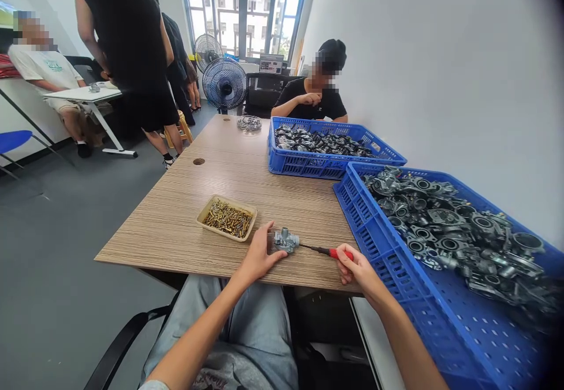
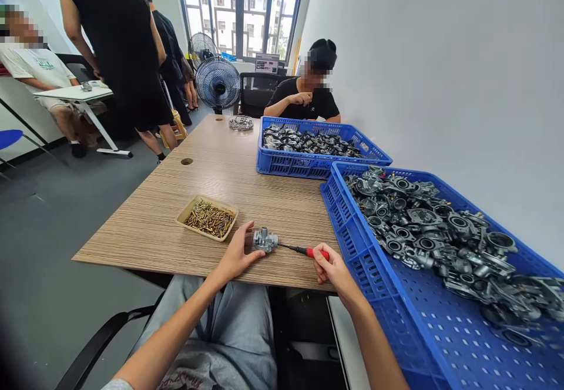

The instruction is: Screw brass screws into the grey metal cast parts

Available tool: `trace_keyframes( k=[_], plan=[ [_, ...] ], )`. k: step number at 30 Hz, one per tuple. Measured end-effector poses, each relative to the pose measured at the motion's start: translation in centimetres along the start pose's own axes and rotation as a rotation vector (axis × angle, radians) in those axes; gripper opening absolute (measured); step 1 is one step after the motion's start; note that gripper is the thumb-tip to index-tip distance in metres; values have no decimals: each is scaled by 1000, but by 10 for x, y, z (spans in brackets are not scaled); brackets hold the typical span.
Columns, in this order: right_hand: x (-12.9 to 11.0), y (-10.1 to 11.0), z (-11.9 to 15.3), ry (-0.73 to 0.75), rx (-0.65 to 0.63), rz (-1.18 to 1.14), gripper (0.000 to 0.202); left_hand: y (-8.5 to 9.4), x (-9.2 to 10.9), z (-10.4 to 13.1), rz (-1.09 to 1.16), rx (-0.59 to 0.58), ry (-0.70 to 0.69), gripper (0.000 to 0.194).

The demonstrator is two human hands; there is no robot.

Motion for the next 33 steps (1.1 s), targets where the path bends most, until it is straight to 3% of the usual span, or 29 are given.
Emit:
trace_keyframes(
  k=[6, 11, 17, 25, 29, 33],
  plan=[
    [7, -19, 6, -145, -289, 138, 57, 0, 6, 1, 10, 106, 41, 50],
    [11, -44, 5, -227, -357, 79, 59, -2, 1, 1, 31, 112, 92, 32],
    [18, -80, -8, -248, -218, -145, 56, -2, -1, 3, 23, 34, 23, 34],
    [6, -120, -25, -218, -29, -445, 46, -3, -4, 3, 157, 13, -4, 39],
    [-2, -129, -35, -139, 90, -462, 44, -5, -8, 1, 226, -39, 30, 40],
    [-26, -119, -38, -39, 216, -486, 38, -3, -9, -2, 261, -65, 51, 38]
  ],
)
Point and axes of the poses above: each hand's wrist, its own z-axis away from the middle knuckle, its own y-axis out of the back of the hand, x = y × z, the point moved 1 cm from there along -z, towards the middle knuckle, and after that the axes turned 7 degrees about y, right-handed, at the moved point
